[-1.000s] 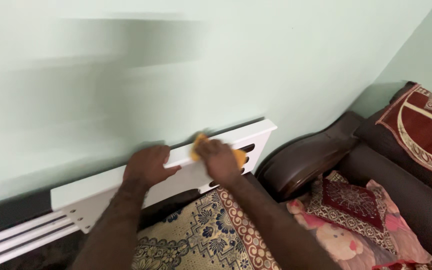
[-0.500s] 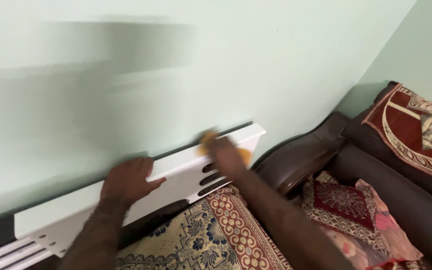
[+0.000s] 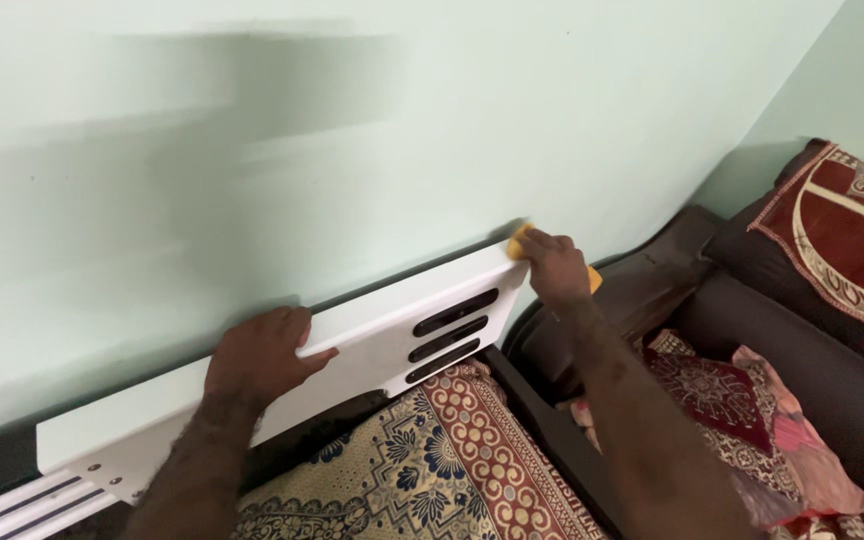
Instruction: The person wipes the surface of a white and black headboard with a yellow cloth. They move along the length of the headboard, cleaning the top edge and the slatted sections.
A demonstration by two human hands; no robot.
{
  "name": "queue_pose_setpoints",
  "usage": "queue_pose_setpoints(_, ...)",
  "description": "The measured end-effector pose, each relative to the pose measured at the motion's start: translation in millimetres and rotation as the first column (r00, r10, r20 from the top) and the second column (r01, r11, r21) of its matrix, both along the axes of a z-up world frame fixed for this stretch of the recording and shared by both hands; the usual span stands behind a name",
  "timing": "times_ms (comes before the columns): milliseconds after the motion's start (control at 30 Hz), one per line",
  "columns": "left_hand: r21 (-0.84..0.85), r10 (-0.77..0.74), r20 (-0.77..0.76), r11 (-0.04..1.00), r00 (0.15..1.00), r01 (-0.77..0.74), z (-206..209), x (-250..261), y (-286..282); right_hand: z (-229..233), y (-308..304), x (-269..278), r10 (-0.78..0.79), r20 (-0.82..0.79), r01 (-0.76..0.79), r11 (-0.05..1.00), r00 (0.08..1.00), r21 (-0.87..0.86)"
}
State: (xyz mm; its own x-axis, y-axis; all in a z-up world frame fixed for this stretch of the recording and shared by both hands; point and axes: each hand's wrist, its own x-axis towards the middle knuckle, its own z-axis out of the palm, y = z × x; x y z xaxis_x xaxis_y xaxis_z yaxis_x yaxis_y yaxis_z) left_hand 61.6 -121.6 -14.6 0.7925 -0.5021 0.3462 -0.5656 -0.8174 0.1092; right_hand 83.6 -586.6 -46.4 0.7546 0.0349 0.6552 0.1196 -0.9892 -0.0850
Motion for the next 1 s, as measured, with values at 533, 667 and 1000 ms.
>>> queue_pose_setpoints(533,-0.012,-0.049,0.148,0.999,0.988,0.052,-3.1,-1.7,-0.2,-78.7,-84.8,36.0,0.2,-0.297,0.27,0.15,0.934,0.951)
queue_pose_setpoints(667,-0.051,-0.063,0.172,0.996,0.983,0.072,-7.2,-1.1,1.6,-88.4,-76.2,41.9,0.222,-0.2,0.156,0.199,0.954,0.968)
queue_pose_setpoints(1000,-0.057,-0.022,0.097,0.998,0.995,0.028,1.1,-4.7,-0.9,-49.3,-76.2,50.6,0.282,-0.257,0.219,0.158,0.925,0.963)
